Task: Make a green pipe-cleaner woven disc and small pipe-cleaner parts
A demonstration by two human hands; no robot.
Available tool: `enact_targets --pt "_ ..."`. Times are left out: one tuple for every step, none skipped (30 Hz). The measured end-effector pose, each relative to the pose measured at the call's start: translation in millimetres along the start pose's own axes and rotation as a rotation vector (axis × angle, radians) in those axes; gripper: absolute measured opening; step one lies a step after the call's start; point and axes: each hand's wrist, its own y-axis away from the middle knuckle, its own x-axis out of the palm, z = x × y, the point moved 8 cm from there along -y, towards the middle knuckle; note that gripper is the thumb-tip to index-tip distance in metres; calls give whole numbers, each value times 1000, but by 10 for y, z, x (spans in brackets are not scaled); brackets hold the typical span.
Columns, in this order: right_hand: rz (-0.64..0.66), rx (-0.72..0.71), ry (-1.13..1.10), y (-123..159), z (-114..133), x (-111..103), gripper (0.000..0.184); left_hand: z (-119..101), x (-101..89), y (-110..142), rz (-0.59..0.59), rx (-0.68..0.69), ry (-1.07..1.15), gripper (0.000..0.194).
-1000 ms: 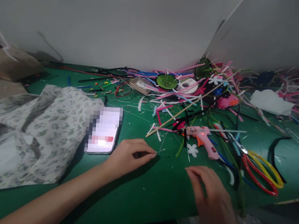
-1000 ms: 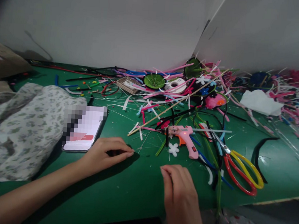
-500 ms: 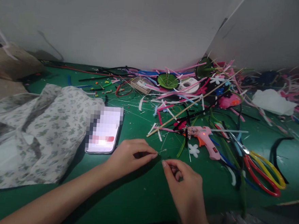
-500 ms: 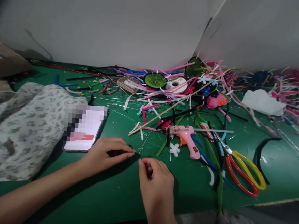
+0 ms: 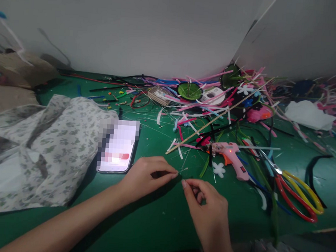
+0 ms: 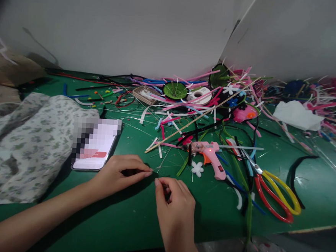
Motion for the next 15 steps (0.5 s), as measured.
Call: enact_targets --pt "5 4 2 -1 -4 5 18 3 1 1 2 -3 0 13" --pt "11 9 4 -3 -9 11 18 5 3 2 4 -5 0 13" --pt "13 14 6 -5 -14 15 18 6 3 2 6 -6 2 13" --pt "16 20 6 -7 -19 19 19 6 4 1 7 -7 3 14" --pt "19 25 6 -8 -24 23 19 5 5 1 10 -7 3 14" --pt "19 28 4 -9 -26 25 19 5 5 -1 11 -7 1 13" --pt "20 30 0 -10 -27 28 20 5 5 -2 10 -8 -2 13" --pt "19 30 -2 -12 -27 30 20 6 2 -3 8 -9 -5 14" --pt "15 29 -5 -13 -26 30 19 6 1 -4 6 -9 -8 14" --pt "14 30 -6 -15 -27 33 19 6 0 -4 6 -9 -10 14" --pt "13 32 -8 -17 -29 37 19 5 -1 -4 5 -9 -9 14" --pt "13 37 -10 -19 -35 44 19 4 -2 -4 4 -8 -8 14" --pt "15 41 -12 -19 -39 52 19 1 -3 -3 4 -5 -6 14" --pt "18 43 -15 -17 -42 60 19 0 -3 -3 4 -5 -5 13" --pt "21 44 -18 -13 -44 67 18 -3 -5 -2 2 -2 -3 13"
